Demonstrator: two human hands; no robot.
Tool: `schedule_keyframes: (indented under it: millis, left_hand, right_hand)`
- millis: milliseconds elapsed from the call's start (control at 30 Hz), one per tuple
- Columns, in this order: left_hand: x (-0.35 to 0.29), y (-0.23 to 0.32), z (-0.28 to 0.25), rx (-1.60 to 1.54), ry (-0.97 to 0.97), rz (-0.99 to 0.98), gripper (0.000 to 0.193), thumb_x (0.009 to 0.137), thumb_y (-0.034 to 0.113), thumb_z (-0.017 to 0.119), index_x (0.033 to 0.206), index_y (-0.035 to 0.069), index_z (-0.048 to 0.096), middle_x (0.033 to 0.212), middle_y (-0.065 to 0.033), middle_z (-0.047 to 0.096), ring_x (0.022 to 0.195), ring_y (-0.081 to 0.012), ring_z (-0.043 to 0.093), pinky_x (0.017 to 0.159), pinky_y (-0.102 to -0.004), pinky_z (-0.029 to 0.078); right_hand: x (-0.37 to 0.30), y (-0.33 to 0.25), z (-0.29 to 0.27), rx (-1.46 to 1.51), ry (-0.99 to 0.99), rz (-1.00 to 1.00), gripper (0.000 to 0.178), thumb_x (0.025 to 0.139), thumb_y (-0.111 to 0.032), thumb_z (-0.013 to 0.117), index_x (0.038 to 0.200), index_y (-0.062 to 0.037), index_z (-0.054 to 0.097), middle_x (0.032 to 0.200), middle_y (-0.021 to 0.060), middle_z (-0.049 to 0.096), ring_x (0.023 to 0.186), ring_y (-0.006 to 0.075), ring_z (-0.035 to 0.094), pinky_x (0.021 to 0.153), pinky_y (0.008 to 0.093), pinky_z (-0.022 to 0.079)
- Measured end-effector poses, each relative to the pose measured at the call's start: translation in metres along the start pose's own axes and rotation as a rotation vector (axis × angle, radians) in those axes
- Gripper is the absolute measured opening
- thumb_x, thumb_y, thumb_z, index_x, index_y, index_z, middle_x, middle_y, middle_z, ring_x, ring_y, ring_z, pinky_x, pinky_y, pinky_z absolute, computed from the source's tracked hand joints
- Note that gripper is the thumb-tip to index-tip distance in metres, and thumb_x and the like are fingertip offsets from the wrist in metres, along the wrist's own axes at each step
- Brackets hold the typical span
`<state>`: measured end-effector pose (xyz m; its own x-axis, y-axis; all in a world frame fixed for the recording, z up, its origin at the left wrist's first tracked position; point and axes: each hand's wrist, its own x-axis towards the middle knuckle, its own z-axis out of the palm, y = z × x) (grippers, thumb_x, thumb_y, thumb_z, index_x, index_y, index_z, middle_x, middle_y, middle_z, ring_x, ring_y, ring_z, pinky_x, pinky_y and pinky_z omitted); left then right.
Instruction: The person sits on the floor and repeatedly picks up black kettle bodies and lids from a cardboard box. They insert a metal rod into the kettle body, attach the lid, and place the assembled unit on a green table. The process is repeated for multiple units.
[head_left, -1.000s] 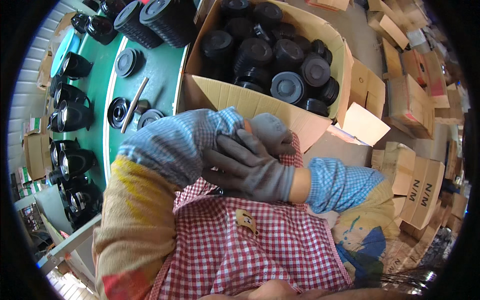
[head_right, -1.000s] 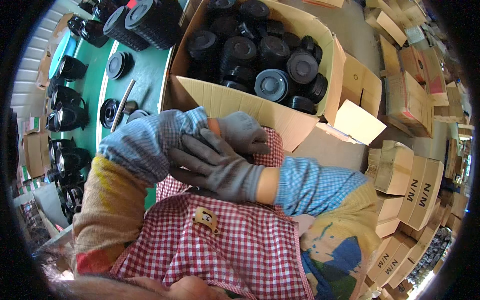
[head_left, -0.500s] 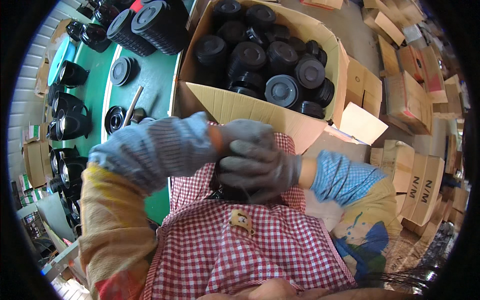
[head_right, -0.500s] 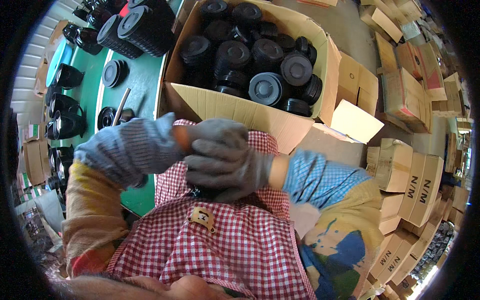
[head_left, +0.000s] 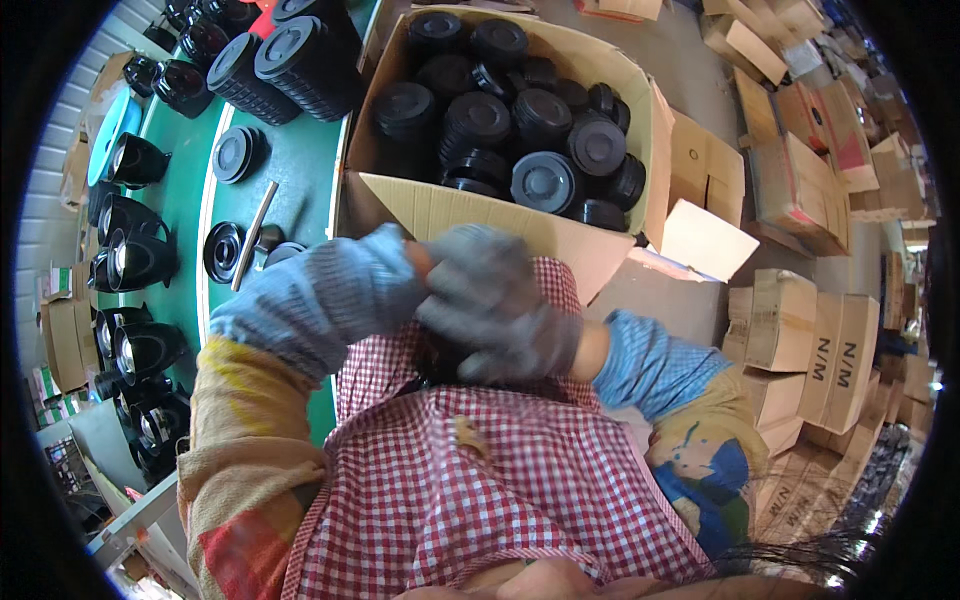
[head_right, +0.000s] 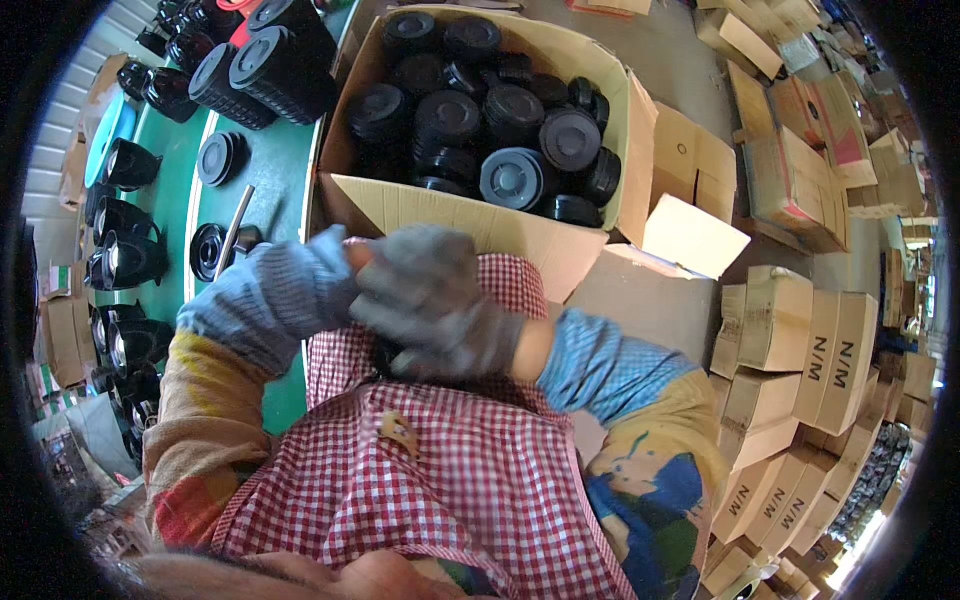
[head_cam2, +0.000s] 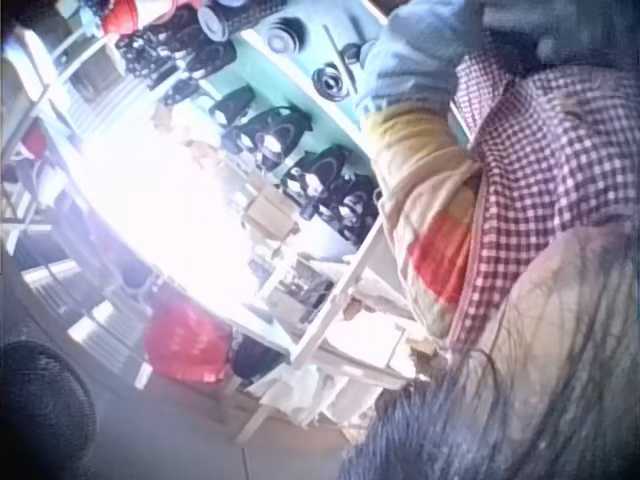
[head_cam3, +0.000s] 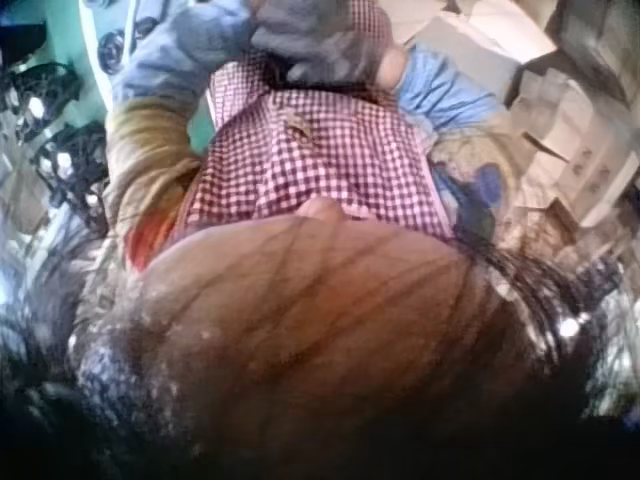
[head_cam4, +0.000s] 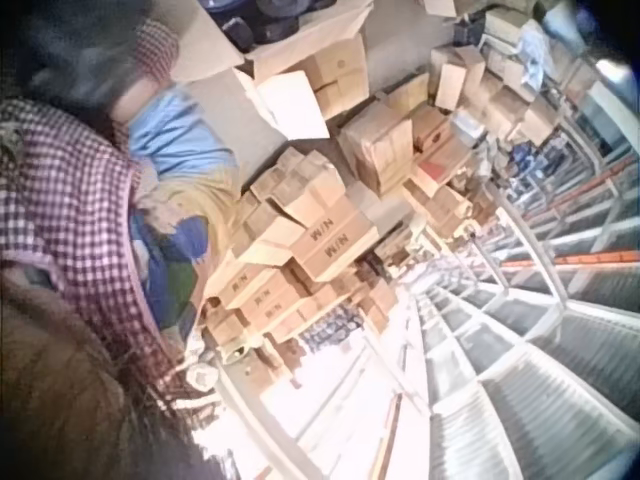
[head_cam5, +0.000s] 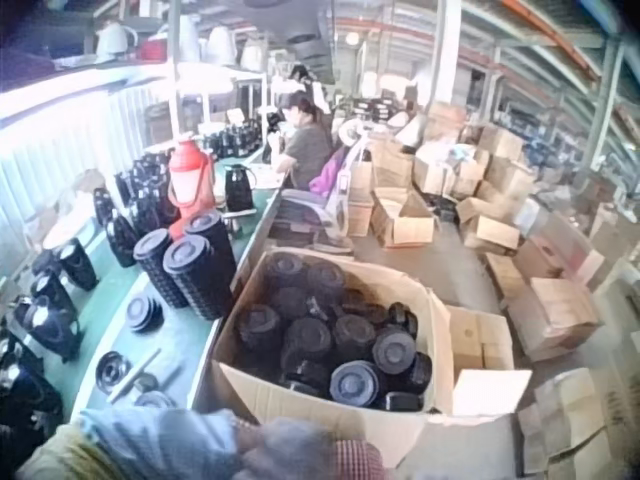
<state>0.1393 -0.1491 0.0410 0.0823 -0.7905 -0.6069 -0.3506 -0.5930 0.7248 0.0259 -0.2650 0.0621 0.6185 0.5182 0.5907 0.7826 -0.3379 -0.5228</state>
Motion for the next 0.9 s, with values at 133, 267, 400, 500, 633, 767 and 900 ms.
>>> schedule_keyframes:
  millis: [133,267,400,500,633,767,900]
  left_hand:
    - [-0.051,-0.047,0.040,-0.530,0.248,0.127,0.046,0.105,0.023,0.046,0.144,-0.001,0.045,0.138,-0.0170,0.059,0.124,-0.0292,0.059,0.111,-0.0399,0.046]
    - [-0.082,-0.030,0.109,-0.271,0.632,0.493,0.041,0.097,0.016,0.059,0.136,0.004,0.052,0.128,-0.0206,0.059,0.120,-0.0345,0.059,0.103,-0.0415,0.049]
    - [-0.089,-0.029,0.117,-0.335,0.730,0.509,0.035,0.092,0.006,0.061,0.127,0.003,0.056,0.118,-0.0168,0.062,0.110,-0.0351,0.063,0.096,-0.0412,0.052]
    - [-0.073,-0.030,0.088,-0.294,0.366,0.498,0.036,0.096,0.010,0.063,0.132,0.007,0.058,0.131,-0.0103,0.063,0.121,-0.0288,0.061,0.104,-0.0364,0.051]
    - [-0.048,-0.002,0.075,-0.953,0.159,-0.133,0.036,0.100,0.024,0.058,0.132,0.008,0.059,0.132,-0.0090,0.062,0.124,-0.0267,0.060,0.108,-0.0423,0.049]
    - [-0.024,-0.018,0.051,-0.110,0.126,0.249,0.039,0.087,0.041,0.072,0.106,0.006,0.072,0.111,-0.0117,0.069,0.105,-0.0257,0.066,0.100,-0.0381,0.051]
    - [-0.011,0.011,0.023,0.314,0.020,-0.027,0.033,0.089,0.035,0.068,0.108,0.008,0.070,0.107,-0.0121,0.068,0.098,-0.0260,0.066,0.087,-0.0404,0.052]
  right_hand:
    - [-0.049,0.019,-0.038,-0.100,0.135,0.228,0.090,0.088,-0.079,0.044,0.155,-0.0190,0.043,0.160,0.0166,0.036,0.151,0.0402,0.026,0.124,0.0567,0.009]
    - [-0.067,-0.007,0.002,-0.128,-0.423,0.076,0.103,0.074,-0.079,0.063,0.159,-0.0265,0.035,0.167,0.0114,0.022,0.155,0.0374,0.013,0.126,0.0548,0.005]
    - [-0.056,-0.009,0.005,-0.008,-0.425,-0.024,0.109,0.067,-0.079,0.069,0.158,-0.0287,0.036,0.169,0.0079,0.020,0.156,0.0360,0.011,0.126,0.0565,0.004]
    - [-0.042,0.001,-0.005,-0.031,-0.414,-0.220,0.103,0.070,-0.080,0.065,0.156,-0.0281,0.040,0.167,0.0083,0.024,0.155,0.0370,0.014,0.124,0.0610,0.006]
    - [-0.043,-0.008,0.017,-0.063,-0.375,-0.376,0.091,0.074,-0.077,0.063,0.148,-0.0249,0.052,0.165,0.0104,0.030,0.155,0.0382,0.016,0.120,0.0660,0.009]
    - [-0.029,-0.028,0.027,-0.060,-0.443,-0.182,0.077,0.081,-0.064,0.062,0.146,-0.0227,0.054,0.162,0.0157,0.032,0.153,0.0399,0.021,0.117,0.0691,0.012]
    - [-0.020,-0.045,0.040,-0.252,-0.386,-0.057,0.070,0.083,-0.056,0.062,0.145,-0.0240,0.055,0.161,0.0144,0.033,0.151,0.0382,0.025,0.117,0.0679,0.013]
